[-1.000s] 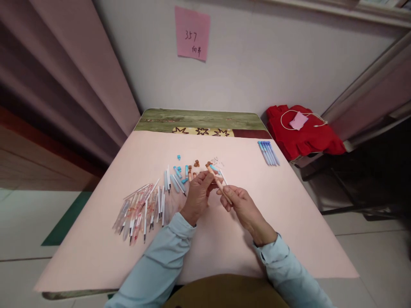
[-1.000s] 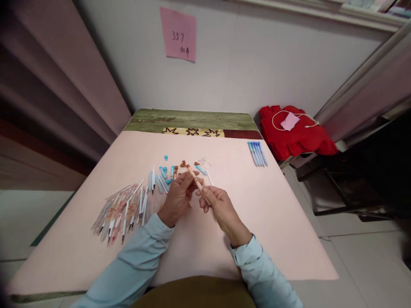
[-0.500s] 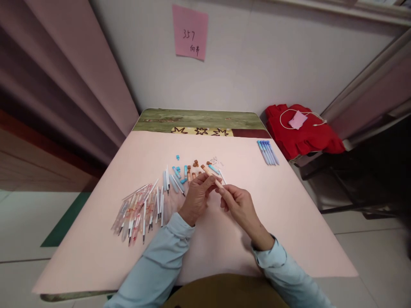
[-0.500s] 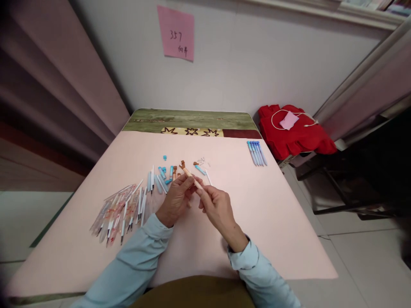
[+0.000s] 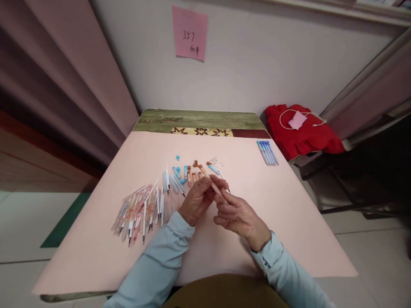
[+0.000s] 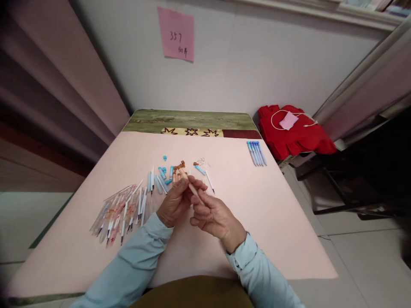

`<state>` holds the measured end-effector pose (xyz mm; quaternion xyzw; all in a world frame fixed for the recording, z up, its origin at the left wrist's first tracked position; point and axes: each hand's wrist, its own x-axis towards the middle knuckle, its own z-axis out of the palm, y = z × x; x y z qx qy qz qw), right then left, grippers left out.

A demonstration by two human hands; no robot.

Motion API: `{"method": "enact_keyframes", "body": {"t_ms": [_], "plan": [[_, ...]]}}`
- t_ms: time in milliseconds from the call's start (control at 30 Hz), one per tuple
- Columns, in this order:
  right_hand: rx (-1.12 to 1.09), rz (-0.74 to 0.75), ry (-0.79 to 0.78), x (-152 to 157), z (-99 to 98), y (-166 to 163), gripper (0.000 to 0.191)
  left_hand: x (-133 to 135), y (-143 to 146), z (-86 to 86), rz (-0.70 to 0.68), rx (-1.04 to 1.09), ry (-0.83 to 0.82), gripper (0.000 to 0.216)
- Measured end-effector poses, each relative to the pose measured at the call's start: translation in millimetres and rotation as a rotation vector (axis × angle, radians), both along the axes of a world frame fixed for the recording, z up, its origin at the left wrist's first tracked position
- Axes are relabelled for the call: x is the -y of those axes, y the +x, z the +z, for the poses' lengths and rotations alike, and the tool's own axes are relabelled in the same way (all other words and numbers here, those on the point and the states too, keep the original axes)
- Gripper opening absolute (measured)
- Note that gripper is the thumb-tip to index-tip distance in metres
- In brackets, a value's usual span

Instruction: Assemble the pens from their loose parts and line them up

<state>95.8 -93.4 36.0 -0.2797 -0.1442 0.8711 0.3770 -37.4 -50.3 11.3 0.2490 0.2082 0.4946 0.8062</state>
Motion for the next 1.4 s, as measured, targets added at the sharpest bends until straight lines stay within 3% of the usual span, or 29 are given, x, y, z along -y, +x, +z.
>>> {"method": "enact_keyframes", "body": {"t_ms": [100,200,433,533,633,733,800,1000,1100,1200,1333,1400], "plan": [[0.157,-0.056,0.094,0.1,-3.1,-3.8,0.040,-1.4,1.0,-2.0,0.046,-0.052,-0.026,0.024],[0.448,-0.135,0.318,1.4,-8.3,-6.0,0.042,-3.2,3.1,-5.0,0.101,-0.084,-0.067,0.025],[1.719,-0.484,0.994,6.8,-21.8,-5.3,0.026,-8.4,9.0,-16.0,0.175,-0.089,-0.108,0.025],[1.947,-0.607,1.156,6.6,-25.2,-6.7,0.025,-8.8,9.7,-17.3,0.170,-0.060,-0.120,0.025],[2.023,-0.648,1.219,6.3,-24.5,-7.5,0.027,-8.4,9.5,-17.1,0.169,-0.053,-0.140,0.025],[1.946,-0.600,1.092,7.4,-18.7,-7.1,0.030,-7.9,9.0,-17.2,0.152,-0.056,-0.126,0.024],[1.722,-0.501,0.923,7.9,-13.4,-6.2,0.033,-7.3,8.5,-16.5,0.143,-0.063,-0.093,0.022],[0.624,-0.181,0.335,1.2,-6.7,-2.3,0.046,-2.5,6.5,-6.1,0.074,-0.136,-0.032,0.026],[0.468,-0.132,0.237,-1.5,-9.1,-1.0,0.049,-1.8,6.1,-3.7,0.070,-0.160,-0.024,0.028],[0.757,-0.225,0.428,0.2,-11.3,0.2,0.052,-3.5,7.0,-7.6,0.104,-0.155,-0.037,0.025],[1.584,-0.427,0.877,5.4,-15.4,1.1,0.037,-5.6,9.5,-13.1,0.139,-0.183,-0.036,0.020],[1.839,-0.469,1.031,7.1,-17.4,0.0,0.034,-5.7,10.6,-13.5,0.135,-0.212,0.005,0.020]]}}
